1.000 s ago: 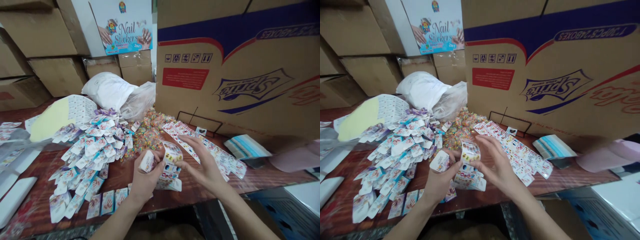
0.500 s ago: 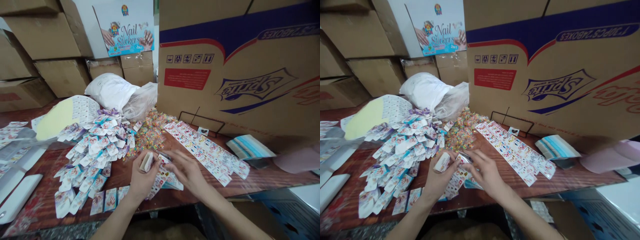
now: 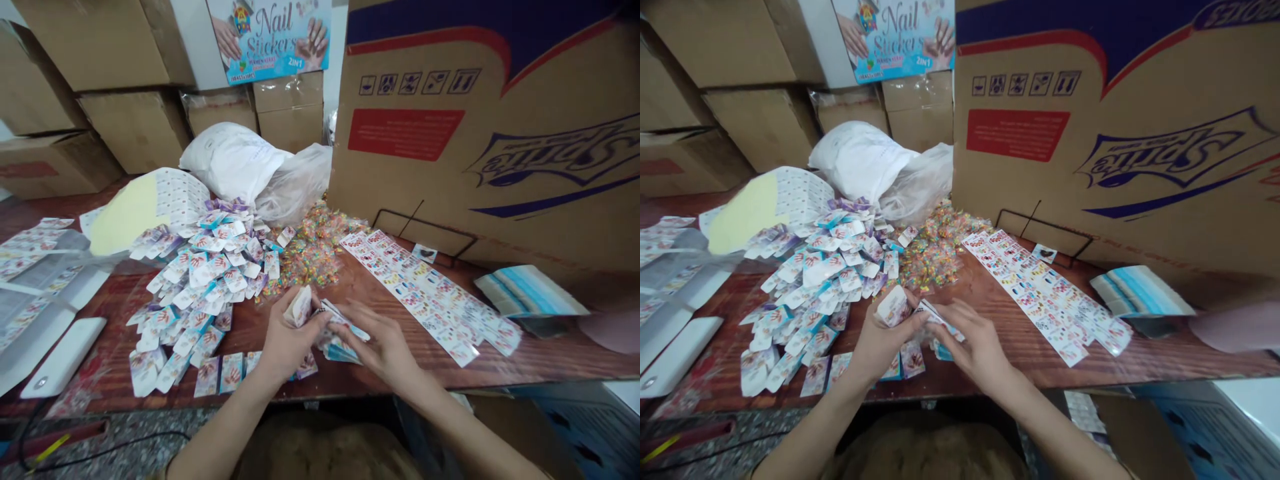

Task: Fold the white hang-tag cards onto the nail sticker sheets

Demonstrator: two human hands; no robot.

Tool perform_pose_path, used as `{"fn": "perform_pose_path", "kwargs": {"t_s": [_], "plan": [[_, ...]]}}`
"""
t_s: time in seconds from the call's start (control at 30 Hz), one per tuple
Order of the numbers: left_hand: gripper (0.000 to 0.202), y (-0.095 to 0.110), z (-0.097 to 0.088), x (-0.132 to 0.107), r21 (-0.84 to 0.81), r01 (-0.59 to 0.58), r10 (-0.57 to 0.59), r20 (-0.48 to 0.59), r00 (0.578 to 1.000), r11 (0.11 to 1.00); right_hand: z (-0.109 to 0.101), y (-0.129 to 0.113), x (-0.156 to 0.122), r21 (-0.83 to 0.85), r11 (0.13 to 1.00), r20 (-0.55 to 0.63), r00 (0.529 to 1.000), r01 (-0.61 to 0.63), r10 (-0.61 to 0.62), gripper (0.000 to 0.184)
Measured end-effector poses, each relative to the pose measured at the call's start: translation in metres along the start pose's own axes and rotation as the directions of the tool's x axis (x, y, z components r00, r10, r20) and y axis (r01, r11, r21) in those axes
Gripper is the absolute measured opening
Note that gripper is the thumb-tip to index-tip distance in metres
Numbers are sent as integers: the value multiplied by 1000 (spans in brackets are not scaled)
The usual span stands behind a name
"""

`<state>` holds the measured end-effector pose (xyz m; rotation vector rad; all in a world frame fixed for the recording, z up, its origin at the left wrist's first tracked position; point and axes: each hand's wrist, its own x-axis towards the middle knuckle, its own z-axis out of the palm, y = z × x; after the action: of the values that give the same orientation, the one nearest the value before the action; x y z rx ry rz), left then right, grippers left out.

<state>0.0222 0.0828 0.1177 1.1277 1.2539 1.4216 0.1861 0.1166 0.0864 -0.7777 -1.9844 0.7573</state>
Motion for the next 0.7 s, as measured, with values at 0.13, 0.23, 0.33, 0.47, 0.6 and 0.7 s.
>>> {"fn": "perform_pose_path", "kwargs": {"t_s": [0.13,0.23,0.33,0.47,0.6,0.7], "plan": [[26,-9,-3,-1,14,64,-65,43,997,998,1,7,4,201,952,-11,971,-232,239,24],[23,-17,-1,-1,0,67,-67,-9,998,998,2,12,3,83,983,-136,975,-165,175,24],[24,-22,-1,1,-56,35,-40,-83,996,998,8,12,-1,-143,989,-65,996,45,-54,29],[30,-23,-7,4,-45,66,-68,-61,996,997,13,11,-4,-71,997,45,998,44,-40,32],[33,-24,-19,2,234,110,-120,28,992,966,4,9,2,211,931,-9,952,-298,307,30],[36,-29,-24,-4,642,74,-138,50,989,763,-2,2,6,323,865,-48,906,-383,420,31]]}}
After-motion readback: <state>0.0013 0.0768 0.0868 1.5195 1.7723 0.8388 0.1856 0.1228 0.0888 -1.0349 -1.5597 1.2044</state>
